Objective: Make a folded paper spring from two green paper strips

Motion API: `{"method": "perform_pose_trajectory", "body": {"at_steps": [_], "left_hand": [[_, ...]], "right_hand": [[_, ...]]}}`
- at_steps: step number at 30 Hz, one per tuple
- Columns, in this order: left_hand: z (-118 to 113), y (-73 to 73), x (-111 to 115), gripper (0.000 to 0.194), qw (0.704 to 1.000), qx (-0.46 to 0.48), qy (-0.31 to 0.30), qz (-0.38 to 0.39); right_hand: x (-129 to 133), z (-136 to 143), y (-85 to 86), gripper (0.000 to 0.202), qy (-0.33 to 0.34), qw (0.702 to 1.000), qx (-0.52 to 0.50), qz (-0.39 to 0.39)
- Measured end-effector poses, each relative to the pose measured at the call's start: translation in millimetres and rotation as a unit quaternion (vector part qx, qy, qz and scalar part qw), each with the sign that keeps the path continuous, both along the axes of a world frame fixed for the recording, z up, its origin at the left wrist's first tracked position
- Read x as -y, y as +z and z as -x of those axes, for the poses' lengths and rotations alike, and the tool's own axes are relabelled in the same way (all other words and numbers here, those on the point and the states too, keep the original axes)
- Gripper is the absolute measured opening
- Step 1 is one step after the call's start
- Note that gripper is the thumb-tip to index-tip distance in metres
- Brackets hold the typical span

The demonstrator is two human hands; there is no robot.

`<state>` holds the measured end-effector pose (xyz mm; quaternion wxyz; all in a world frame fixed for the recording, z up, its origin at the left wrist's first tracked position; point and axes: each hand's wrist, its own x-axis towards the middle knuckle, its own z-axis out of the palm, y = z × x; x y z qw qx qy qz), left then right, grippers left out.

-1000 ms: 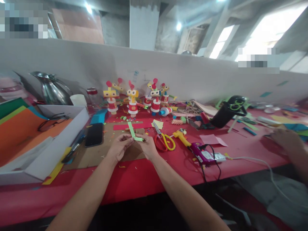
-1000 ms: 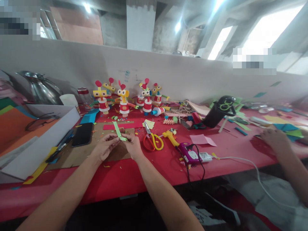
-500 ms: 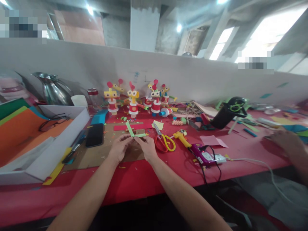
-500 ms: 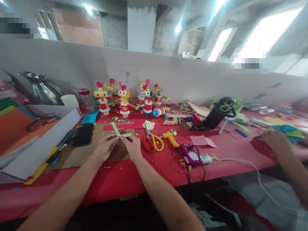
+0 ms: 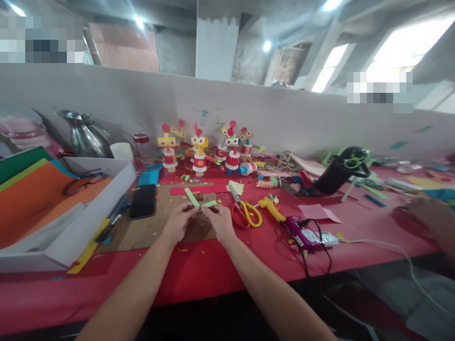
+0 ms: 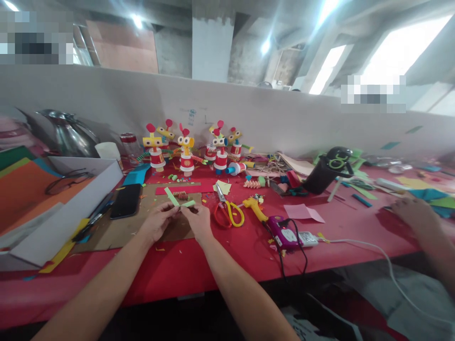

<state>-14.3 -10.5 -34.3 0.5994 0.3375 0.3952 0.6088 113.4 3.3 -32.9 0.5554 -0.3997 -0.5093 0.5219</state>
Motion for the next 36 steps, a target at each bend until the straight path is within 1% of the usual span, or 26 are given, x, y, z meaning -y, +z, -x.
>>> {"method": "perform_pose_trajectory", "body": {"at_steps": [2, 5, 8, 11, 15, 17, 19, 21, 23, 24, 26, 31, 34, 36], "left_hand": [[0, -0.6, 0, 0.022, 1.0, 0.003, 0.0, 0.0], [-1, 0.3, -1, 0.02, 0.999, 0.042, 0.006, 0.003], [1, 3.9, -2, 0.014, 0.994, 0.105, 0.026, 0.021], [5, 8.9, -1, 0.008, 0.986, 0.161, 0.036, 0.037], [10, 11.7, 0, 0.008, 0.977, 0.209, 0.029, 0.043], [8, 10.2, 0, 0.009, 0.979, 0.198, 0.021, 0.029], [3, 7.2, 1, 0.014, 0.986, 0.164, -0.001, 0.008], [-2, 3.9, 2, 0.019, 0.993, 0.117, -0.02, -0.005], [-5, 1.4, 2, 0.022, 0.997, 0.074, -0.013, -0.01], [-6, 0.7, 2, 0.022, 0.998, 0.057, -0.002, -0.013], [-6, 0.7, 2, 0.024, 0.999, 0.034, 0.026, -0.022], [-4, 3.7, 3, 0.024, 0.997, -0.002, 0.068, -0.038], [-4, 3.5, 3, 0.022, 0.996, -0.018, 0.075, -0.049], [-5, 3.3, 5, 0.02, 0.996, -0.021, 0.059, -0.057]], "right_hand": [[0, 0, 1.8, 0.017, 0.012, 1.0, -0.017, 0.01], [-1, -1, 2.9, 0.019, 0.04, 0.995, -0.085, 0.029], [-4, -2, 1.0, 0.019, 0.022, 0.993, -0.114, 0.034], [-4, -3, -1.2, 0.021, 0.004, 0.998, -0.059, -0.008], [0, -2, -0.7, 0.027, 0.029, 0.996, 0.019, -0.081], [2, -1, 0.6, 0.034, 0.048, 0.992, 0.039, -0.112], [4, -1, 1.3, 0.038, 0.049, 0.986, 0.074, -0.142], [5, -1, 0.8, 0.031, 0.023, 0.977, 0.13, -0.17], [4, -1, -1.0, 0.02, -0.011, 0.967, 0.176, -0.184], [4, -1, -2.2, 0.018, -0.02, 0.965, 0.187, -0.183], [1, 0, -4.7, 0.017, -0.015, 0.968, 0.181, -0.171], [-3, 2, -8.4, 0.012, 0.009, 0.987, 0.095, -0.13], [-1, 3, -7.5, 0.018, 0.067, 0.996, 0.039, -0.048], [1, 2, -5.3, 0.023, 0.106, 0.994, 0.001, -0.002]]}}
